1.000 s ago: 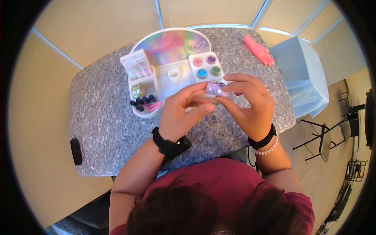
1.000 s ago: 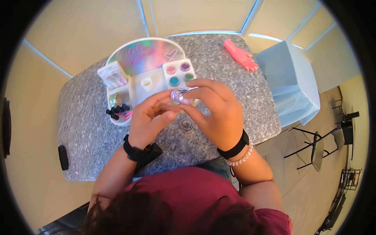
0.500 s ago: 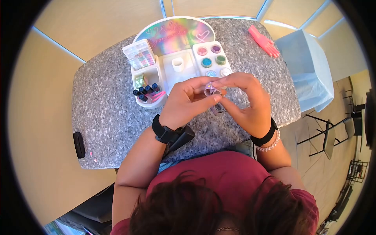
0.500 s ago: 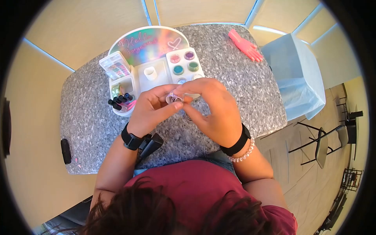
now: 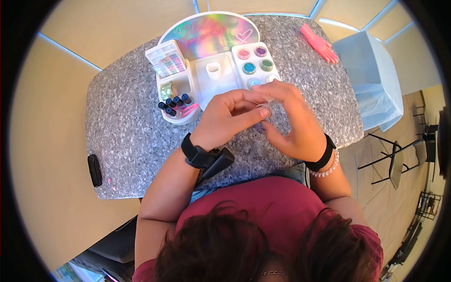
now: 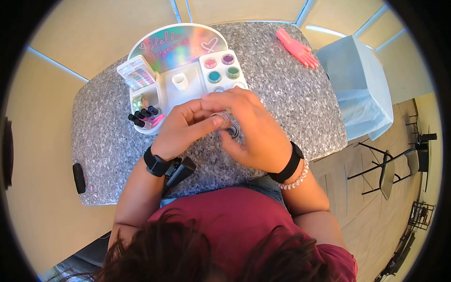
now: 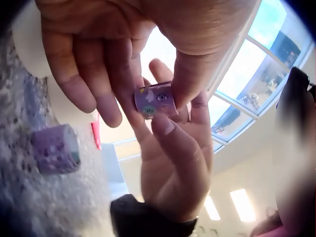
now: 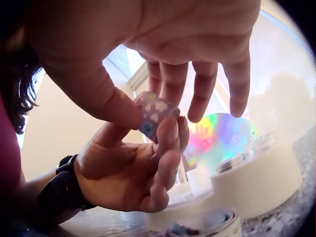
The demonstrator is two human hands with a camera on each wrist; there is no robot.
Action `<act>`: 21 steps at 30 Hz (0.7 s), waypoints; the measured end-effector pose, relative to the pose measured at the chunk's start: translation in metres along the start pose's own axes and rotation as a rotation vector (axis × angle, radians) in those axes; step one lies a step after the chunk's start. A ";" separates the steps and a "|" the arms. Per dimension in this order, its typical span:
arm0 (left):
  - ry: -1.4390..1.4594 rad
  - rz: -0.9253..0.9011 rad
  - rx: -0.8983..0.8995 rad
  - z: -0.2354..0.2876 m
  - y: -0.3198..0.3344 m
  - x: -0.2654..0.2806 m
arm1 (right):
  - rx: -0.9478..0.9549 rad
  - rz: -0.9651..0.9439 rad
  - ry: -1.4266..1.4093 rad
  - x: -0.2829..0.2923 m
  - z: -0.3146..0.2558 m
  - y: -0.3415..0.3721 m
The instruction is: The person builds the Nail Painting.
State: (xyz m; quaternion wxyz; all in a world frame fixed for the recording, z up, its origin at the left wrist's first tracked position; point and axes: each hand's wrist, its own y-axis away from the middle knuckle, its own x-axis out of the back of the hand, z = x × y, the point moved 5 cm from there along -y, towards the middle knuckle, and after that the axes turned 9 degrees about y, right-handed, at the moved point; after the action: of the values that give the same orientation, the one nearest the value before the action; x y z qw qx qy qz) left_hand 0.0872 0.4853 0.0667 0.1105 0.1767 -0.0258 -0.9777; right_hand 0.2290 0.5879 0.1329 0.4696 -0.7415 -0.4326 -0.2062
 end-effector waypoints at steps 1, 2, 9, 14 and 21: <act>0.108 -0.020 0.057 -0.002 -0.001 0.000 | 0.000 0.000 -0.001 -0.001 -0.001 -0.001; 0.216 -0.040 0.113 -0.004 0.000 -0.001 | 0.013 0.050 0.021 0.000 -0.004 -0.004; 0.657 -0.114 -0.017 -0.008 0.005 -0.017 | 0.055 0.289 0.174 -0.007 -0.002 0.002; 0.741 -0.220 -0.007 -0.006 0.004 -0.023 | 0.093 0.300 0.310 0.001 -0.006 -0.003; 0.756 -0.304 0.018 -0.006 0.005 -0.027 | 0.127 0.370 0.366 0.006 -0.008 -0.003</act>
State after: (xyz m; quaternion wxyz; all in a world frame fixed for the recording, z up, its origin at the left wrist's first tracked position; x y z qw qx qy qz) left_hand 0.1155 0.4862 0.0705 -0.0350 0.5266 0.0347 -0.8487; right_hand 0.2304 0.5840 0.1430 0.6152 -0.7275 -0.2096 -0.2200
